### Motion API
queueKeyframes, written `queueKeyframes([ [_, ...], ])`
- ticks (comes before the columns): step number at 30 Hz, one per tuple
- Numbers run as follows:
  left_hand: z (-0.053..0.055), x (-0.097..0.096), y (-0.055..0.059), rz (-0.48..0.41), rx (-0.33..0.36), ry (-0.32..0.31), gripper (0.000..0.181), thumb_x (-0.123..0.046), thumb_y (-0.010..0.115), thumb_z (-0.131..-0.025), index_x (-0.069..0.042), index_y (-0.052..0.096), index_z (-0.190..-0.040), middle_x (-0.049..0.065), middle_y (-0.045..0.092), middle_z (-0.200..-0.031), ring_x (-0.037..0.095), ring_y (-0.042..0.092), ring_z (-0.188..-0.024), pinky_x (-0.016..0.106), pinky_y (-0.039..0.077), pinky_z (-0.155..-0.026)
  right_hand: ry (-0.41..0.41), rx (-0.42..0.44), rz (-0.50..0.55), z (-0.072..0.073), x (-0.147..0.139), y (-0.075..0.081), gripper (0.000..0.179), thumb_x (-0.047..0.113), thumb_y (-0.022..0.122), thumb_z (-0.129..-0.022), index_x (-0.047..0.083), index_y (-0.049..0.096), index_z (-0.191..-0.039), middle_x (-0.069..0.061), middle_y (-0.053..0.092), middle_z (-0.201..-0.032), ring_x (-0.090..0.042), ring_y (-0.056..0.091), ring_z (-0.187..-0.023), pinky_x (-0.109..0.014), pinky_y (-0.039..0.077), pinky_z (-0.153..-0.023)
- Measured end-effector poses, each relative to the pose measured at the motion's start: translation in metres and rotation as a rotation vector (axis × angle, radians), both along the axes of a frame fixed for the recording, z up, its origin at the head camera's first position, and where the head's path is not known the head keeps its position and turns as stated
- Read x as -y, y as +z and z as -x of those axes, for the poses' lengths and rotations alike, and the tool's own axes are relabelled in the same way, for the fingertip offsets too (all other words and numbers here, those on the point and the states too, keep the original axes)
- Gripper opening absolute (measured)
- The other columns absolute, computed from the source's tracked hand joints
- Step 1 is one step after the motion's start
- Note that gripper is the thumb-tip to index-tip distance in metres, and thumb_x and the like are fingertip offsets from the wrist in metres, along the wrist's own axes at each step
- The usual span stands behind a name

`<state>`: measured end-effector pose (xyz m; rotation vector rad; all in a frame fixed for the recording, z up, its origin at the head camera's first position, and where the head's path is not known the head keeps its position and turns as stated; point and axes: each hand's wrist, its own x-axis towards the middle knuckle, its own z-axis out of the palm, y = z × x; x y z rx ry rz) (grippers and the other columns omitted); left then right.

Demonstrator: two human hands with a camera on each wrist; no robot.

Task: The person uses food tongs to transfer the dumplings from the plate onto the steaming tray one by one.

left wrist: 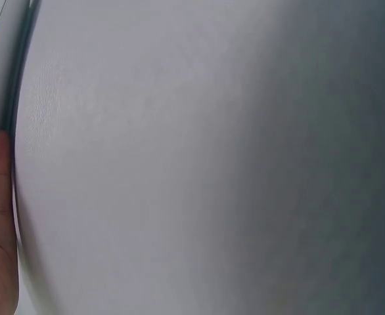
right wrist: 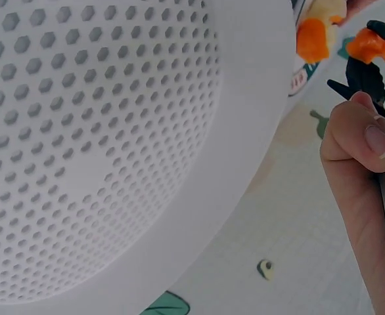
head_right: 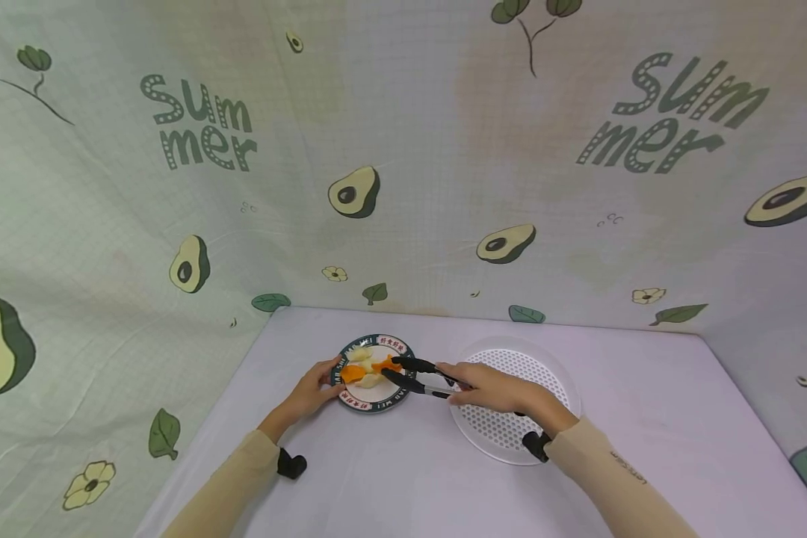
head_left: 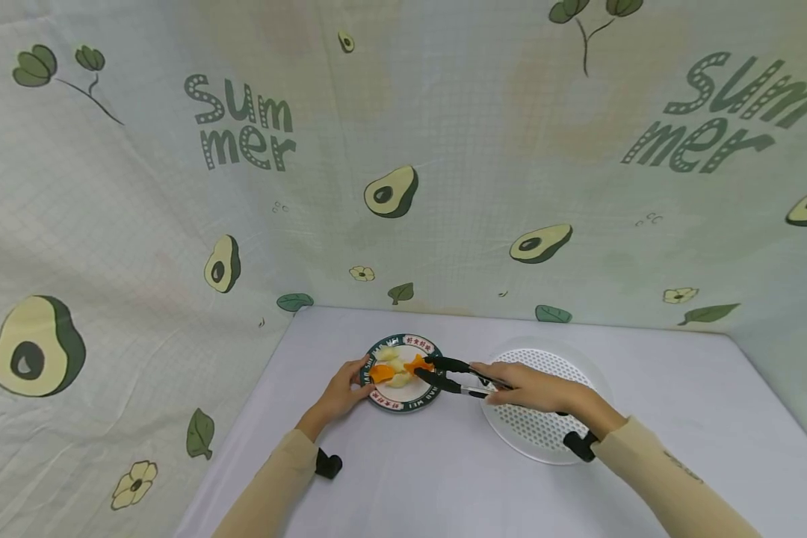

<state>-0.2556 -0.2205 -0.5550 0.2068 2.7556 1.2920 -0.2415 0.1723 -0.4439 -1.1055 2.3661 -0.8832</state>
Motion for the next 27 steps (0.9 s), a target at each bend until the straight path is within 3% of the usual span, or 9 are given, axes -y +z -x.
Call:
queueKeyframes([
  [11,-0.001,-0.002,0.001,0.004,0.0,0.004,0.066,-0.014,0.073,-0.092,-0.005,0.043,-0.15,0.016,0.051,-0.133,0.021,0.05,-0.097,0.04,0.044,-0.088,-0.132,-0.066,0.005,-0.013,-0.056,0.009,0.065,0.029,0.059,-0.101,-0.003,0.034,-0.152,-0.021,0.042,-0.151,-0.043,0.039,-0.136,-0.062,0.035,-0.103],
  [18,0.001,-0.002,-0.001,0.018,-0.017,-0.005,0.066,-0.015,0.073,-0.092,-0.005,0.043,-0.15,0.014,0.052,-0.131,0.02,0.05,-0.096,0.038,0.044,-0.086,-0.221,-0.041,0.015,-0.025,-0.094,0.012,0.065,0.029,0.059,-0.101,-0.005,0.034,-0.151,-0.029,0.038,-0.15,-0.055,0.03,-0.136,-0.069,0.029,-0.102],
  [27,0.0,-0.002,0.001,0.014,-0.012,-0.007,0.067,-0.015,0.073,-0.092,-0.005,0.042,-0.151,0.016,0.052,-0.133,0.021,0.05,-0.097,0.039,0.045,-0.087,-0.305,-0.035,-0.036,-0.031,-0.13,0.003,0.064,0.027,0.06,-0.1,-0.008,0.037,-0.149,-0.037,0.04,-0.144,-0.059,0.035,-0.131,-0.07,0.033,-0.098],
])
